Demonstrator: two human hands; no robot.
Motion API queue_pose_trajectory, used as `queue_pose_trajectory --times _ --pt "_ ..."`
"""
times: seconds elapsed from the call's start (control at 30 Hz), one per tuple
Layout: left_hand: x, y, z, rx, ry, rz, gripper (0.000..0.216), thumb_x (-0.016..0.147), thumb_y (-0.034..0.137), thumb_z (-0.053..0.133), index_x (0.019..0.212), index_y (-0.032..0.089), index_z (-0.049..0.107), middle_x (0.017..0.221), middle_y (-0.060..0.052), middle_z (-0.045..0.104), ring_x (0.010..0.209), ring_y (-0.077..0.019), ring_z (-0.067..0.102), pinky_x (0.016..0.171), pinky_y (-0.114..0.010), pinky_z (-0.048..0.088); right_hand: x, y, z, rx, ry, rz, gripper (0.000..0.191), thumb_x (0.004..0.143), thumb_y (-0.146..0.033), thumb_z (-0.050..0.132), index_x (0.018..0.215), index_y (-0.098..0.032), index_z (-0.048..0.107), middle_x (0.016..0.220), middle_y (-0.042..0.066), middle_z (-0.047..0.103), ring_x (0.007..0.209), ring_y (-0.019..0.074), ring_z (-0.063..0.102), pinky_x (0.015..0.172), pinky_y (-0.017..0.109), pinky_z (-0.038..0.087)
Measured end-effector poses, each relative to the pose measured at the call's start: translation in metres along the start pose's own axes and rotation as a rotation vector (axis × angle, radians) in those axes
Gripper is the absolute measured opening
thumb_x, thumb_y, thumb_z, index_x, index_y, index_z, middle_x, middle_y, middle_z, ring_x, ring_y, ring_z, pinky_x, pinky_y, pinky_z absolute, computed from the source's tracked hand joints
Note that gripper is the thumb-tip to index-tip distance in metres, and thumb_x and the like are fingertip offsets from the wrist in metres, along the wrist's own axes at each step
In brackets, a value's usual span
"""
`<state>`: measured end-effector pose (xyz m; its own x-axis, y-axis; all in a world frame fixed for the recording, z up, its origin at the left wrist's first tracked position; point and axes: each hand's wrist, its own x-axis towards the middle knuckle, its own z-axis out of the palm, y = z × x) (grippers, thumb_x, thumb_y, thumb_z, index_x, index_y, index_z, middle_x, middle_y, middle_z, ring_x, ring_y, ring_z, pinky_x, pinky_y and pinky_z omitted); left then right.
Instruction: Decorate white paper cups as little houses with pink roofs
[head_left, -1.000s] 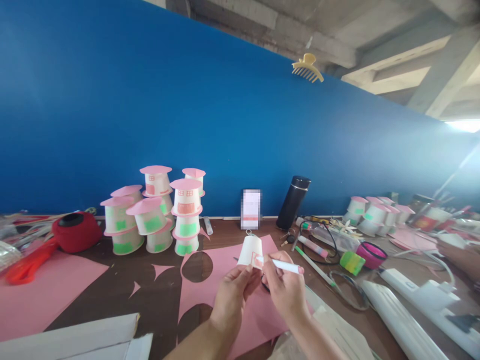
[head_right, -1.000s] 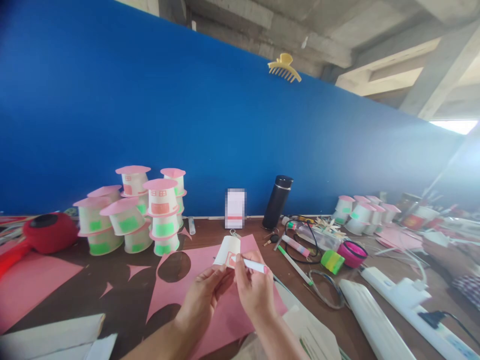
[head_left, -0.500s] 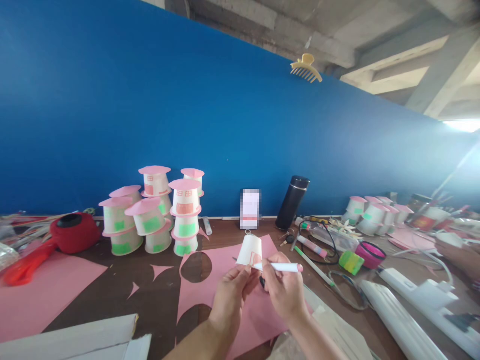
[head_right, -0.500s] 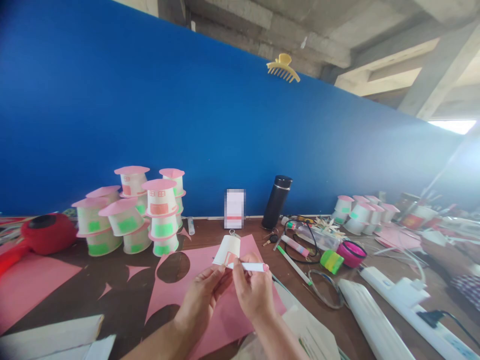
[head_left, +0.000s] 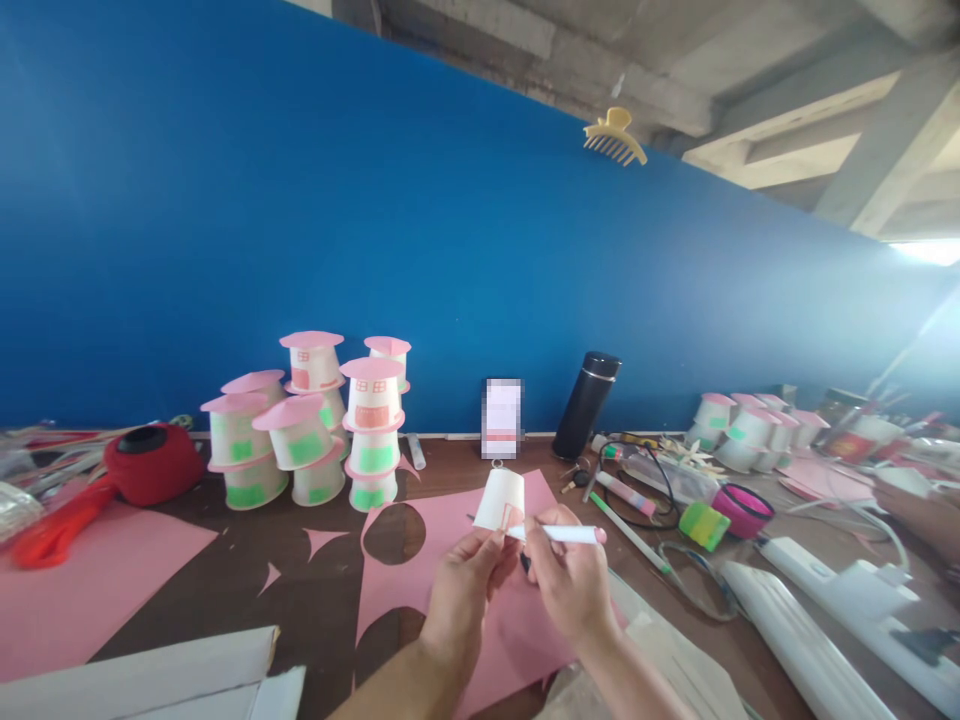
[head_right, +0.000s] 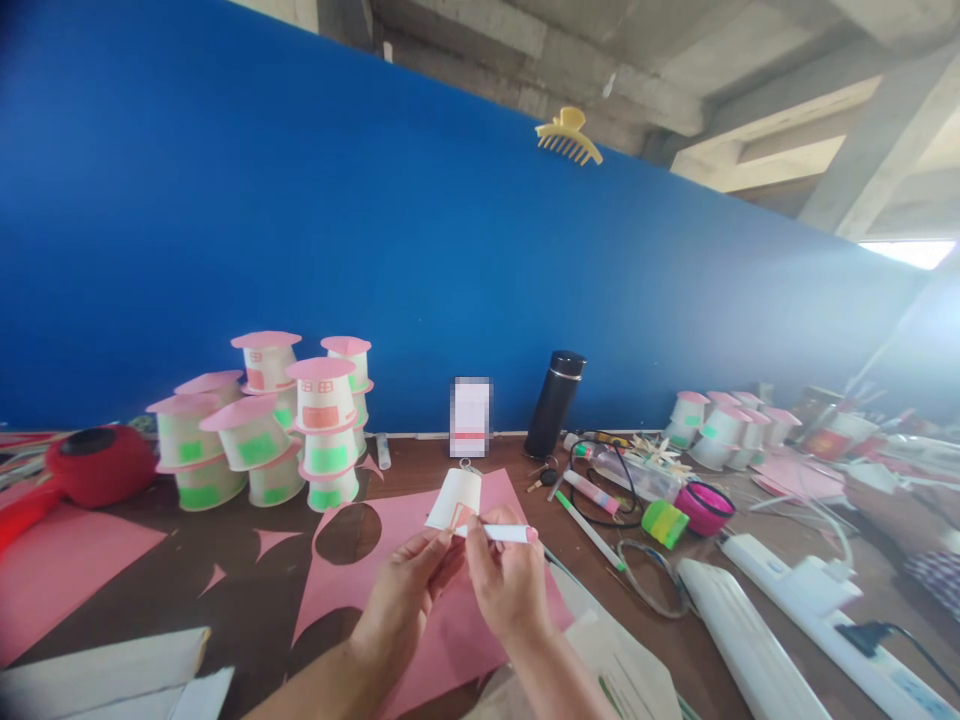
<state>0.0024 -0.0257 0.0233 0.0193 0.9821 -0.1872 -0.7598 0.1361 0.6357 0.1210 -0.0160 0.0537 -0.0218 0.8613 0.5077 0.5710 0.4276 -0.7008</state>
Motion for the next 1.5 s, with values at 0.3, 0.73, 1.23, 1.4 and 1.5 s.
queue_pose_trajectory --times 0.3,0.73,1.23,1.4,1.5 --pt "-0.0013 0.0037 0.0035 0.060 0.008 -0.008 0.030 0.057 0.039 0.086 0.071 0.013 0.076 0.077 -0.008 0.074 0.078 -0.0165 0.067 0.082 -0.026 0.049 0.0009 0.0010 -0.0001 0.006 0.011 0.005 0.029 0.092 -0.040 0.052 0.069 -0.022 0.052 0.047 -0.004 0.055 0.044 0.0135 0.056 0.046 0.021 0.042" --pt "-0.0007 0.0030 0.0025 0.148 0.026 0.022 0.036 0.056 0.045 0.085 0.070 0.013 0.076 0.074 -0.008 0.072 0.072 -0.0164 0.064 0.076 -0.027 0.049 0.0006 -0.0001 0.0003 0.033 0.008 0.021 0.027 0.091 -0.038 0.053 0.070 -0.022 0.052 0.047 -0.003 0.057 0.044 0.0142 0.056 0.045 0.021 0.042" --pt "0.0042 -0.0010 -0.0027 0.361 0.057 0.066 0.042 0.060 0.055 0.077 0.066 0.014 0.072 0.054 -0.001 0.060 0.048 -0.0098 0.045 0.047 -0.022 0.023 0.0001 0.0003 0.0009 0.023 -0.008 0.010 0.029 0.091 -0.040 0.052 0.068 -0.022 0.052 0.047 -0.004 0.056 0.043 0.0133 0.055 0.045 0.021 0.042" --pt "0.0054 -0.0021 -0.0040 0.374 0.065 0.062 0.041 0.062 0.055 0.075 0.066 0.014 0.072 0.055 -0.001 0.060 0.049 -0.0097 0.044 0.048 -0.021 0.025 -0.0004 0.0011 0.0014 0.053 -0.029 0.017 0.027 0.091 -0.038 0.053 0.069 -0.022 0.051 0.045 -0.005 0.054 0.042 0.0134 0.054 0.045 0.021 0.041" --pt "0.0048 -0.0012 -0.0026 0.377 0.075 0.063 0.041 0.060 0.055 0.076 0.066 0.015 0.072 0.053 -0.001 0.059 0.048 -0.0094 0.044 0.047 -0.022 0.024 -0.0005 0.0010 0.0016 0.039 -0.007 0.031 0.027 0.091 -0.038 0.054 0.069 -0.022 0.052 0.047 -0.004 0.055 0.044 0.0137 0.055 0.045 0.021 0.041"
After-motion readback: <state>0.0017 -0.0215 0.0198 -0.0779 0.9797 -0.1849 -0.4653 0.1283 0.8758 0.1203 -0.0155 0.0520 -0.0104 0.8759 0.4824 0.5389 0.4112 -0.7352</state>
